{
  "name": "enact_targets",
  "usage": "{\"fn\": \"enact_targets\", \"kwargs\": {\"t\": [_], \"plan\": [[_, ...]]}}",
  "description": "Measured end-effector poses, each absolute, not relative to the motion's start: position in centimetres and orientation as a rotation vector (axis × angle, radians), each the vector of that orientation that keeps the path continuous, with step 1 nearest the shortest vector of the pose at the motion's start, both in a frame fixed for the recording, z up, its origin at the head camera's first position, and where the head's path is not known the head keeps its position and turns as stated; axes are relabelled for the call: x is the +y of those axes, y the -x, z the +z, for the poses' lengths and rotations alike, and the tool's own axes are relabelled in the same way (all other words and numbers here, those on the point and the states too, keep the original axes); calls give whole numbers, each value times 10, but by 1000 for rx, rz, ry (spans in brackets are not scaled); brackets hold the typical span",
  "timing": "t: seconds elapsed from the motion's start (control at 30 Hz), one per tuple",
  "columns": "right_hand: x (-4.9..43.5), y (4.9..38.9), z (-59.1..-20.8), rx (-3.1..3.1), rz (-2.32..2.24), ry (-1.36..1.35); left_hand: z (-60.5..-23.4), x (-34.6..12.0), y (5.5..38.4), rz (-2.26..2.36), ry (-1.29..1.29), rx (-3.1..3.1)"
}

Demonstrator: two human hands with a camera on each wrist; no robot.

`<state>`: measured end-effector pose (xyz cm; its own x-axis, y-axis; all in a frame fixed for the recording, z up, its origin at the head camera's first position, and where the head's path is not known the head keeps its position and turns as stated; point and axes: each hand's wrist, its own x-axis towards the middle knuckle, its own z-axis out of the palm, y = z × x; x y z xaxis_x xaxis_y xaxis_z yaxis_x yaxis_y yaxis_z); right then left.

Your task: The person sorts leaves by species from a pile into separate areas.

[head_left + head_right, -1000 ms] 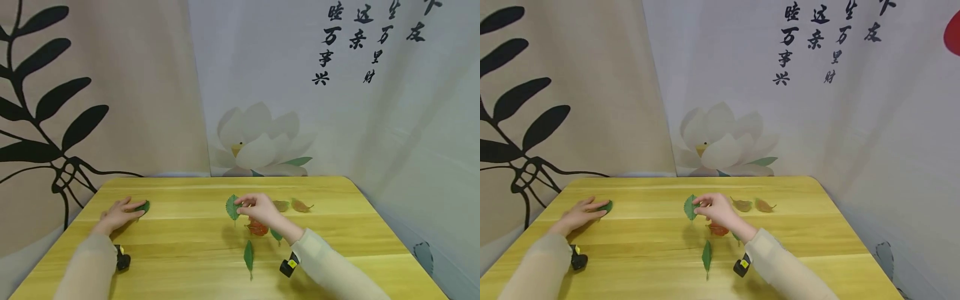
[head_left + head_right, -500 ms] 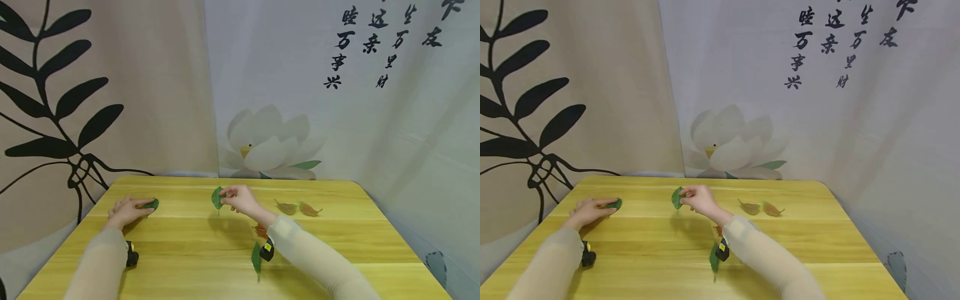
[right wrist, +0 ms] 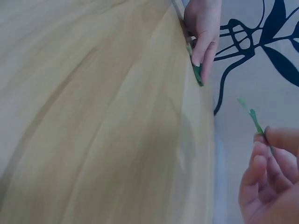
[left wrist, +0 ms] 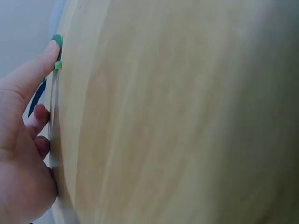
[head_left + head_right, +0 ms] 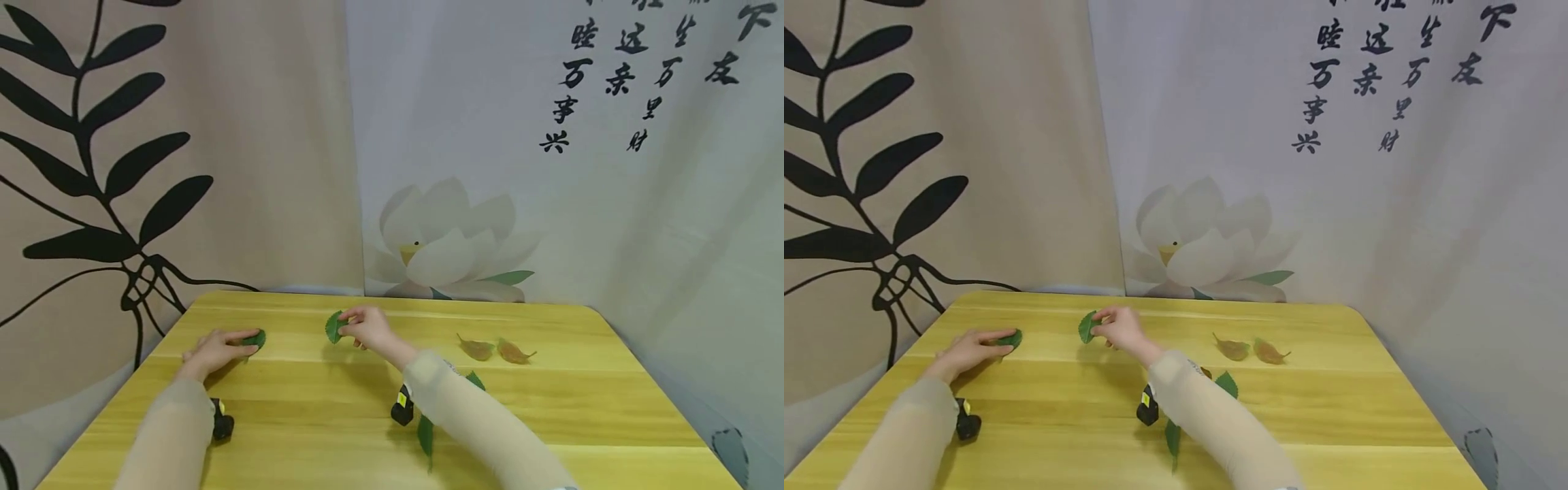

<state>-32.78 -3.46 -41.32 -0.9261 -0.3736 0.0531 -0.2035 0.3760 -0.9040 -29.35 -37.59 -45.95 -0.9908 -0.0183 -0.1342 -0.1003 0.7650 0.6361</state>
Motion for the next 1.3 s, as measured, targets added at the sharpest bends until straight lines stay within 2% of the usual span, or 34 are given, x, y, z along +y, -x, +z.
{"fn": "enact_targets", "kwargs": {"t": [0.6,0.93,1.3], "plan": [[-108,346,-452,2379,-1634,354,-460,-371,292,1040,133,2837],[-129,346,-460,2365,-1598,393,-462,-376,290,1047,140,2848],[-141,337,-450,2776,-1040,626,-462,-376,292,1036,160,2857]]}}
